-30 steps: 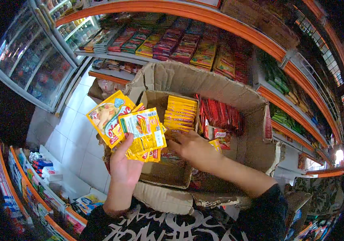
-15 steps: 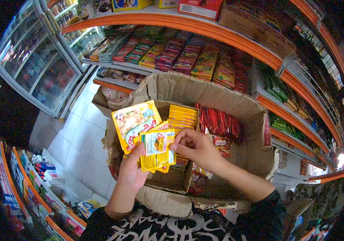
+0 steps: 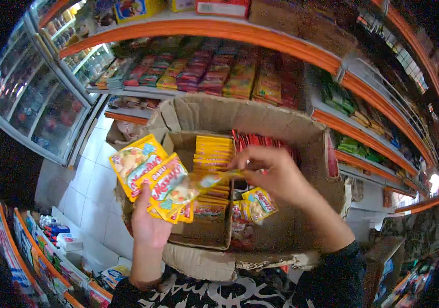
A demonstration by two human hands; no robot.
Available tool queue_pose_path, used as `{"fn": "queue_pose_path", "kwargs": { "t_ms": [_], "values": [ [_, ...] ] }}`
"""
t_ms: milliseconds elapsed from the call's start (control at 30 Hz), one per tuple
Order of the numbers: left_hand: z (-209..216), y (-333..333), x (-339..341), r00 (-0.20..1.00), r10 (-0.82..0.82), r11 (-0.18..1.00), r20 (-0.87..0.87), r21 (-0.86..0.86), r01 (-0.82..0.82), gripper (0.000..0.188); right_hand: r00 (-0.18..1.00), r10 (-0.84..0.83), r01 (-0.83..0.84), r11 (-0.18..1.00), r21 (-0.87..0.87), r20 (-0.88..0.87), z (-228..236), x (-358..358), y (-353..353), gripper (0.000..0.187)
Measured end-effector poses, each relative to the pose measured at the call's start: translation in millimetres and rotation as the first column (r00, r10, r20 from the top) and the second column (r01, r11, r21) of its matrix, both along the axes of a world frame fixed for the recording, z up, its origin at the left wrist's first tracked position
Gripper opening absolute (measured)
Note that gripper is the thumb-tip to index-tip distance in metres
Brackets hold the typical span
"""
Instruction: Organizing and stacking small seasoning packets inside a large cardboard box in a grocery store aisle.
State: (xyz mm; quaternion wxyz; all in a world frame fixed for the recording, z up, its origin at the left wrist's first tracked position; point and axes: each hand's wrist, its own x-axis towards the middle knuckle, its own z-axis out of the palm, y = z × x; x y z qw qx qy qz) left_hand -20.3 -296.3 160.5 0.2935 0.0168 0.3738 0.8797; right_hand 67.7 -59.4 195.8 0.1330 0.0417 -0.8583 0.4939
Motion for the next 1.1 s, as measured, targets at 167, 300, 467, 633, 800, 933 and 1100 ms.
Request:
{"fn": "queue_pose_path", "kwargs": {
  "t_ms": [167, 300, 467, 633, 800, 933, 1100],
  "values": [
    [-2, -6, -3, 0.999, 0.004, 0.999, 0.051, 0.046, -0.006, 0.049, 0.999, 0.049, -0.049, 0.998, 0.027, -0.005, 15, 12, 26, 0.014],
    [-4, -7, -5, 0.996, -0.077, 0.993, 0.047, 0.097, 0.072, 0.049, 0.99, -0.133, 0.13, 0.989, 0.072, 0.047, 15, 10, 31, 0.013],
    [1, -3, 1, 0.996, -0.036, 0.999, 0.084, 0.042, 0.033, 0.048, 0.967, -0.242, 0.254, 0.948, 0.191, -0.08, -4, 9, 42, 0.027],
    [-3, -5, -2, 0.998, -0.03, 0.999, 0.051, 0.042, 0.028, 0.048, 0.982, -0.164, 0.159, 0.985, 0.062, 0.097, 2, 7, 40, 0.045],
    [0, -7, -2, 0.999, -0.011, 1.0, 0.049, 0.004, 0.011, 0.051, 0.967, -0.217, 0.139, 0.887, 0.44, 0.132, -11, 11, 50, 0.046],
    [-10, -2, -1, 0.978, -0.202, 0.979, 0.047, 0.024, 0.202, 0.057, 0.985, -0.172, 0.163, 0.929, 0.332, -0.002, -2, 1, 18, 0.045],
    [-3, -1, 5, 0.934, -0.357, 0.93, -0.011, -0.103, 0.354, 0.058, 0.973, 0.001, 0.096, 0.907, 0.409, -0.232, 7, -1, -46, 0.057]
  ]
}}
